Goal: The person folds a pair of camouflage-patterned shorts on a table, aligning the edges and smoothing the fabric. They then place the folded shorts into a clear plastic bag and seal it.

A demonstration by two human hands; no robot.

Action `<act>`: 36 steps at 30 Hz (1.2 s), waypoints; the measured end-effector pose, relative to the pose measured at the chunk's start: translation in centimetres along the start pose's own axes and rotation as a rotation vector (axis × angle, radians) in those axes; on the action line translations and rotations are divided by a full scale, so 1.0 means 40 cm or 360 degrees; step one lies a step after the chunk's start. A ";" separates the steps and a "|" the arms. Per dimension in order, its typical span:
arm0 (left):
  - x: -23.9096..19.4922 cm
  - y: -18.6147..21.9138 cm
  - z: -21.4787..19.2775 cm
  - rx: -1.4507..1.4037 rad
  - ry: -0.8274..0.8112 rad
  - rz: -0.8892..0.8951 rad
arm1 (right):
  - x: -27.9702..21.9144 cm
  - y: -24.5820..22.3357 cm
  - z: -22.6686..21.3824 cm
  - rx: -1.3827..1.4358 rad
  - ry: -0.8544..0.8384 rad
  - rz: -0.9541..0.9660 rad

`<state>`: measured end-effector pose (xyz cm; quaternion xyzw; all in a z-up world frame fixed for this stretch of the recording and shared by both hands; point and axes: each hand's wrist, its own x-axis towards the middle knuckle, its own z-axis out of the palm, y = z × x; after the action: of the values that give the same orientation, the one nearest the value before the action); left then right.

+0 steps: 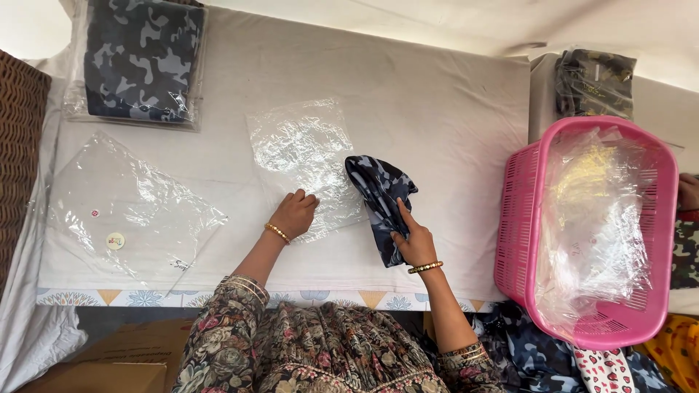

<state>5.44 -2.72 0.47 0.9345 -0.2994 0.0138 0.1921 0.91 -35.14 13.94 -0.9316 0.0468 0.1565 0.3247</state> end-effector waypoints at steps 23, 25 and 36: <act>0.234 0.115 -0.168 -0.0076 -0.0902 -0.0131 | -0.050 -0.074 0.014 -0.1384 -0.0613 -0.1386; 0.256 0.166 -0.148 0.0003 -0.0816 0.0021 | -0.036 -0.099 0.001 -0.1381 -0.0577 -0.1444; 0.192 0.287 -0.275 -0.0301 0.0601 0.0056 | 0.042 0.161 0.118 -0.0659 -0.0178 -0.0336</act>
<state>6.24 -11.52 15.78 0.8878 -0.2743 0.1638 0.3314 0.04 -37.27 6.11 -0.9679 -0.1019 0.1794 0.1433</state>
